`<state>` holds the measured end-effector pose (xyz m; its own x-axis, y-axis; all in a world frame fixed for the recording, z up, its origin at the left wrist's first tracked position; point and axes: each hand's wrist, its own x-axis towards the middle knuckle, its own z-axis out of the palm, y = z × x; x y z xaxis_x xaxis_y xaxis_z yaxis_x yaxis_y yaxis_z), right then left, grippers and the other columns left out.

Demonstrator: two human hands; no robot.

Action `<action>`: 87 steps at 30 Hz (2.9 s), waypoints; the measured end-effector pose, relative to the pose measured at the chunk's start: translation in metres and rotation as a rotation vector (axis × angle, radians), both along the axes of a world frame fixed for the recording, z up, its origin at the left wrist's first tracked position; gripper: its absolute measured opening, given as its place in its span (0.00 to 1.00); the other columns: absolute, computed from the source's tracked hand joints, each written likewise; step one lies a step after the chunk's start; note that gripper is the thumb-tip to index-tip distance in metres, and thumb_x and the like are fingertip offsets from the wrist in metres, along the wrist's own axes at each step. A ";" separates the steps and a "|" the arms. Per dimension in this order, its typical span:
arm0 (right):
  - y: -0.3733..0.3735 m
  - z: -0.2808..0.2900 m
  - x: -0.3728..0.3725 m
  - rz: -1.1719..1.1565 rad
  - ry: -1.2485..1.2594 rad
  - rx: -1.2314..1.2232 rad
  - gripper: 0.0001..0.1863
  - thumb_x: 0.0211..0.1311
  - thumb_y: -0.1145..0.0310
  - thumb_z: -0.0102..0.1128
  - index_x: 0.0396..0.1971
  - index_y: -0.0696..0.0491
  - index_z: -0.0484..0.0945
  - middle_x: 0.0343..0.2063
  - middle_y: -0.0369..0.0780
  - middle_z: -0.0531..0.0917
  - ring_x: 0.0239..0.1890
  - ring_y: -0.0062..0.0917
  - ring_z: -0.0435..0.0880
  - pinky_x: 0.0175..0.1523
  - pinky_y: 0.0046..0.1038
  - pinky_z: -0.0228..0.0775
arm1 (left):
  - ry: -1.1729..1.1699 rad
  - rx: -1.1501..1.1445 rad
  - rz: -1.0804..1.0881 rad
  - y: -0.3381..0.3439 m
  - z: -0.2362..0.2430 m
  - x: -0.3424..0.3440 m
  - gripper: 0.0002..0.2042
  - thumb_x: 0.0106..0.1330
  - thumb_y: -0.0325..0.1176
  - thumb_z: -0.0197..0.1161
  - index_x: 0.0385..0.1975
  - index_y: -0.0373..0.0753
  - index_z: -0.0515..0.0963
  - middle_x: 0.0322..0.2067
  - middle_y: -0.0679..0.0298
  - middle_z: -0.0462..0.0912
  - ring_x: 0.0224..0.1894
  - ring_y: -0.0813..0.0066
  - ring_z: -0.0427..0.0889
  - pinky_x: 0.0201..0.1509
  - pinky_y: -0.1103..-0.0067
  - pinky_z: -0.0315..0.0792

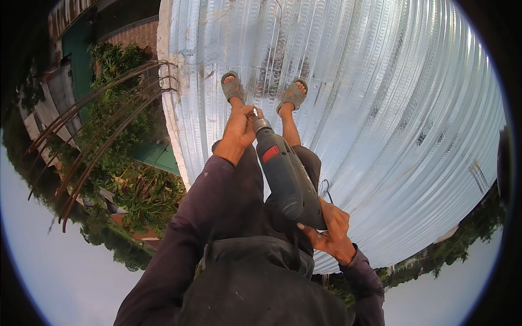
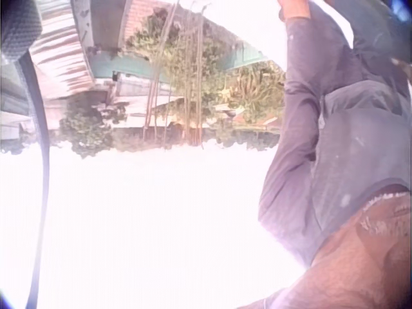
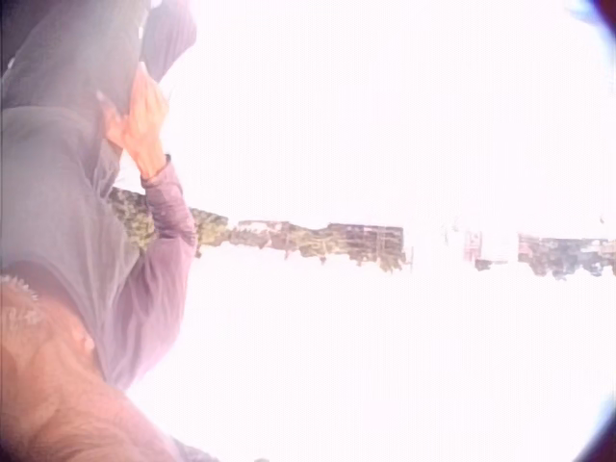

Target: The person secures a corrugated metal roof panel using a corded drill and a manual rivet gun. They drill pilot holes, insert fasteners, and use the rivet gun to clamp the panel to the roof structure.

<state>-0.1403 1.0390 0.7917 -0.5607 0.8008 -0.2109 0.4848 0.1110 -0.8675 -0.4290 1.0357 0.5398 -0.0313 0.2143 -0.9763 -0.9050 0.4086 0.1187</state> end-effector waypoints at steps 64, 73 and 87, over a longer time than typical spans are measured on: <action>0.029 -0.487 -0.282 0.231 -0.775 -0.323 0.17 0.43 0.67 0.69 0.35 0.56 0.78 0.34 0.43 0.81 0.39 0.44 0.84 0.36 0.46 0.77 | 0.196 -0.041 -0.622 -0.033 -0.300 -0.137 0.25 0.56 0.45 0.73 0.44 0.28 0.80 0.32 0.58 0.84 0.29 0.71 0.83 0.29 0.80 0.70; 0.025 -0.484 -0.287 0.193 -0.772 -0.258 0.17 0.36 0.70 0.70 0.30 0.56 0.77 0.28 0.43 0.80 0.29 0.42 0.84 0.34 0.40 0.76 | 0.085 -0.374 -0.456 0.007 -0.280 -0.138 0.21 0.54 0.42 0.74 0.38 0.29 0.81 0.28 0.61 0.81 0.23 0.73 0.79 0.24 0.77 0.66; 0.045 -0.489 -0.293 0.303 -0.819 -0.311 0.17 0.37 0.67 0.68 0.32 0.57 0.80 0.30 0.47 0.84 0.31 0.47 0.86 0.35 0.45 0.77 | 0.021 -0.397 -0.294 0.018 -0.278 -0.142 0.20 0.54 0.45 0.71 0.42 0.38 0.82 0.32 0.65 0.83 0.28 0.75 0.81 0.28 0.77 0.68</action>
<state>-0.4331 1.0841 0.3029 -0.3182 0.4854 -0.8143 0.9480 0.1532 -0.2791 -0.5714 1.0534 0.2620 -0.0456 -0.1710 -0.9842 -0.7434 0.6639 -0.0809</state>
